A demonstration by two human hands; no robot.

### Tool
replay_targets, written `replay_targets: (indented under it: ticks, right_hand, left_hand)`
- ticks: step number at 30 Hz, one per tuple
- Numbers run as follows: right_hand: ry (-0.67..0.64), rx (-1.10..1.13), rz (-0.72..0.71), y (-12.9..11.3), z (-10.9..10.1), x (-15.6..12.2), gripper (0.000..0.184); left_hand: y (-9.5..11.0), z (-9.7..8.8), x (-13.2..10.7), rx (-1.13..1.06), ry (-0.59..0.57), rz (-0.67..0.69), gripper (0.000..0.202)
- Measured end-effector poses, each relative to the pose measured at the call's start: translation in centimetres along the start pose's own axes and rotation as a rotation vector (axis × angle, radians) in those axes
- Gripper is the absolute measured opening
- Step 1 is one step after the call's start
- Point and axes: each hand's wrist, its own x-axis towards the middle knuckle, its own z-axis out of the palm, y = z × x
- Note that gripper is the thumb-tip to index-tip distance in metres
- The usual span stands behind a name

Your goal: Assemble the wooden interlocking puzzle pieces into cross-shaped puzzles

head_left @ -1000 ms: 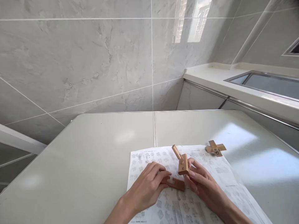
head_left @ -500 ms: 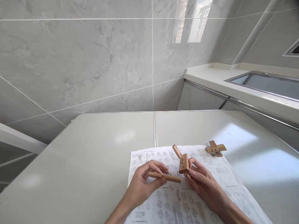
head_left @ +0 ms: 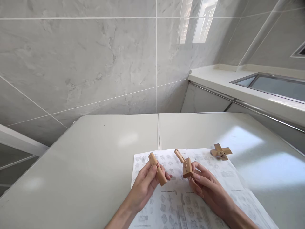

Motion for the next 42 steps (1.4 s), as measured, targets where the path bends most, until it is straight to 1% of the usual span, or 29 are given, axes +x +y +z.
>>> replay_targets:
  ticks: [3, 9, 13, 16, 21, 26, 28, 33, 39, 42]
  right_hand:
    - [0.01, 0.001, 0.01, -0.1, 0.1, 0.0, 0.026]
    - [0.023, 0.016, 0.009, -0.1, 0.2, 0.1, 0.025]
    - [0.04, 0.051, 0.007, -0.1, 0.2, 0.0, 0.027]
    - [0.043, 0.083, 0.007, -0.2, 0.3, 0.0, 0.027]
    - [0.052, 0.104, 0.019, -0.1, 0.6, 0.1, 0.028]
    - [0.006, 0.11, 0.057, 0.4, 1.2, -0.1, 0.028]
    - [-0.021, 0.09, 0.07, 0.5, 1.5, -0.2, 0.026]
    - [-0.066, 0.032, 0.103, 0.5, 2.2, -0.4, 0.027]
    - [-0.089, 0.022, 0.102, 0.7, 2.8, -0.4, 0.035]
    - [-0.088, 0.045, 0.1, 1.0, 3.0, -0.4, 0.036]
  left_hand:
    - [-0.2, 0.4, 0.0, -0.009, -0.052, -0.058, 0.028]
    - [-0.2, 0.3, -0.3, 0.15, -0.037, -0.141, 0.037]
    - [-0.1, 0.5, -0.7, 0.235, -0.07, -0.163, 0.036]
    - [-0.2, 0.7, -0.7, 0.26, -0.102, -0.171, 0.037]
    - [-0.2, 0.8, -0.8, 0.322, -0.074, -0.133, 0.046]
    - [0.1, 1.3, -1.4, 0.313, -0.059, -0.149, 0.039]
    - [0.0, 1.5, -1.5, 0.323, -0.061, -0.117, 0.037]
    - [-0.7, 1.8, -1.4, 0.364, -0.037, -0.011, 0.043]
    - [-1.2, 2.0, -1.5, 0.353, -0.06, -0.001, 0.045]
    - [-1.4, 2.3, -1.6, 0.353, -0.04, 0.03, 0.045]
